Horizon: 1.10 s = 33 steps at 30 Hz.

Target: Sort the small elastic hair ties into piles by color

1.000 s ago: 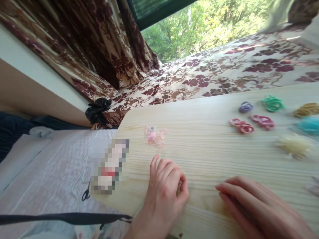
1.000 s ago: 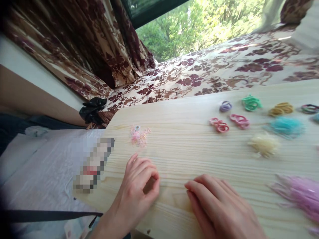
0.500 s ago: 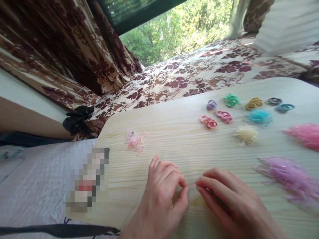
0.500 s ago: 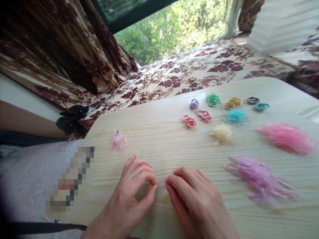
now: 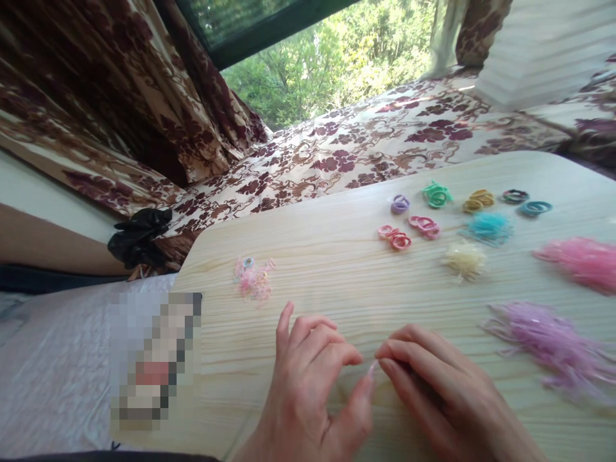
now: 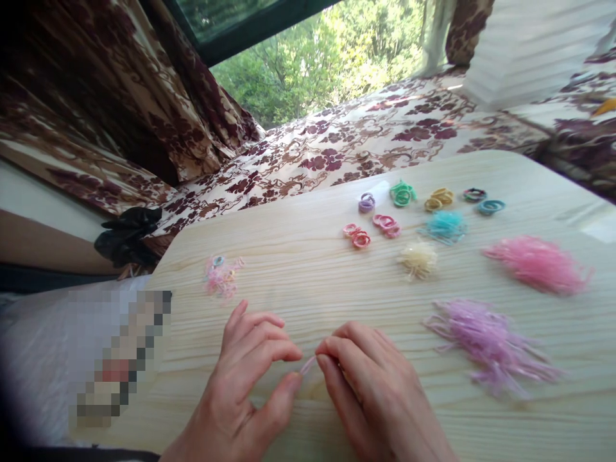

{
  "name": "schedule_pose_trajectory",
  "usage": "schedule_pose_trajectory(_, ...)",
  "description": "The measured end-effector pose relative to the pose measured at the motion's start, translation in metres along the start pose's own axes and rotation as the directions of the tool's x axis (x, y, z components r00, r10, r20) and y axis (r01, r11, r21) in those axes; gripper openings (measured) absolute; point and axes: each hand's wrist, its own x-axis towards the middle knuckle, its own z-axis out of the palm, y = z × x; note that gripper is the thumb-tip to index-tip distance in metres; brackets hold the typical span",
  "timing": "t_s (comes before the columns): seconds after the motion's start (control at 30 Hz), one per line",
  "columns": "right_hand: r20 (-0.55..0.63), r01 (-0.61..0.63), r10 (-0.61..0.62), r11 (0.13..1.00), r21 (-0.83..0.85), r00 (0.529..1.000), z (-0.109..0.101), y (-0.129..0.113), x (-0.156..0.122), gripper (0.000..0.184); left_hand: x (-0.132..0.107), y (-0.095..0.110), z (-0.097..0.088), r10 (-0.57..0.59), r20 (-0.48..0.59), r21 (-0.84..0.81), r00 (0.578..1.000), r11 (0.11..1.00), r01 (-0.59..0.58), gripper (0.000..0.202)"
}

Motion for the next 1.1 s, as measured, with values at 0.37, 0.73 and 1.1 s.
schedule_pose_trajectory(0.37, -0.065, 0.014, -0.014, 1.000, 0.004, 0.998, 0.001, 0.005, -0.005, 0.017, 0.005, 0.002, 0.016, -0.085, -0.110, -0.021, 0.990, 0.996, 0.084, 0.019)
schedule_pose_trajectory(0.73, -0.152, 0.107, -0.124, 0.988, -0.111, 0.981, 0.002, 0.007, -0.004, 0.014, 0.011, 0.006, 0.024, -0.033, -0.143, 0.061, 0.989, 0.997, 0.043, 0.019)
schedule_pose_trajectory(1.1, -0.257, 0.063, -0.071, 0.997, -0.040, 0.964, -0.008, 0.005, -0.011, 0.011, 0.009, 0.005, 0.008, -0.074, -0.119, 0.079, 0.990, 0.993, 0.084, 0.023)
